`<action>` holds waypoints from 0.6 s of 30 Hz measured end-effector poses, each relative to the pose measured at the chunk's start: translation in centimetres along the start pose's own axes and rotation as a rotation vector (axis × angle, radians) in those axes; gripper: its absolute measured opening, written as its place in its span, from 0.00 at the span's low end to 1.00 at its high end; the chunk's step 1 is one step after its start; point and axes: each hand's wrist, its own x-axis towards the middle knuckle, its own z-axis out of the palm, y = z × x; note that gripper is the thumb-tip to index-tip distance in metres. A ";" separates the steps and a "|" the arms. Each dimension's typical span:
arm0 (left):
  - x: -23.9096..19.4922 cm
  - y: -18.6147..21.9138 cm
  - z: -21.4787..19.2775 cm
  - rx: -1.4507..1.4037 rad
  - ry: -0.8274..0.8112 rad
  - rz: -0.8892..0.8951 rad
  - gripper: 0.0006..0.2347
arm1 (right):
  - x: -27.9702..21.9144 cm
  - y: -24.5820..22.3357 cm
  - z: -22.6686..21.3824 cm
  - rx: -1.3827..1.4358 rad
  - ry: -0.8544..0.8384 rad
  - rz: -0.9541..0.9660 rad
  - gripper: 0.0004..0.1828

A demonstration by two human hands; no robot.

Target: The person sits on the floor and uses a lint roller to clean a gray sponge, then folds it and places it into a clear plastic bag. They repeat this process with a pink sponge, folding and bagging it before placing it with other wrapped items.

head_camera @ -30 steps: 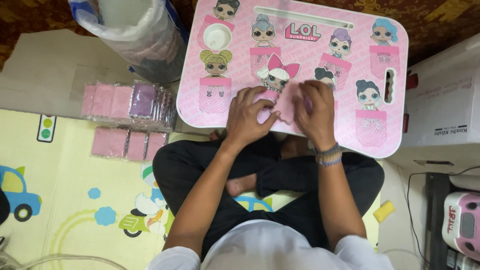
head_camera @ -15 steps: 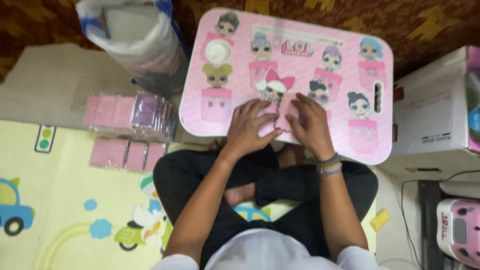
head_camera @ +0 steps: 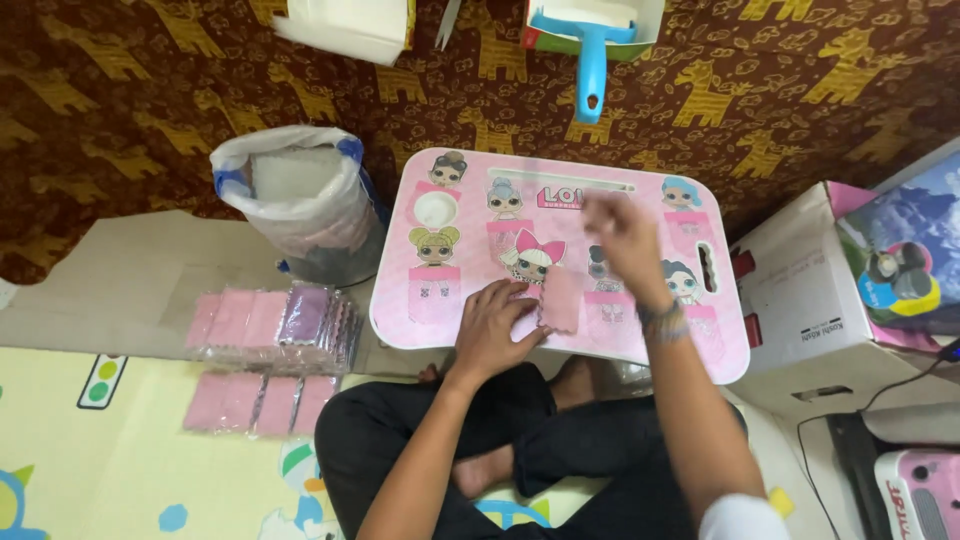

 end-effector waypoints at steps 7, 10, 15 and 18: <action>-0.2 -0.6 1.2 0.014 0.130 0.023 0.20 | 11.2 -12.0 -0.4 0.333 -0.029 0.449 0.42; -0.1 -0.7 1.1 -0.008 0.137 0.043 0.18 | 12.6 -13.6 0.1 0.475 -0.038 0.479 0.29; -0.2 -0.3 0.7 0.010 0.127 0.042 0.21 | 13.7 -13.9 0.6 0.744 -0.058 0.519 0.31; -0.4 -1.0 1.6 0.004 0.106 0.025 0.18 | 14.5 -11.9 0.6 0.820 -0.164 0.408 0.11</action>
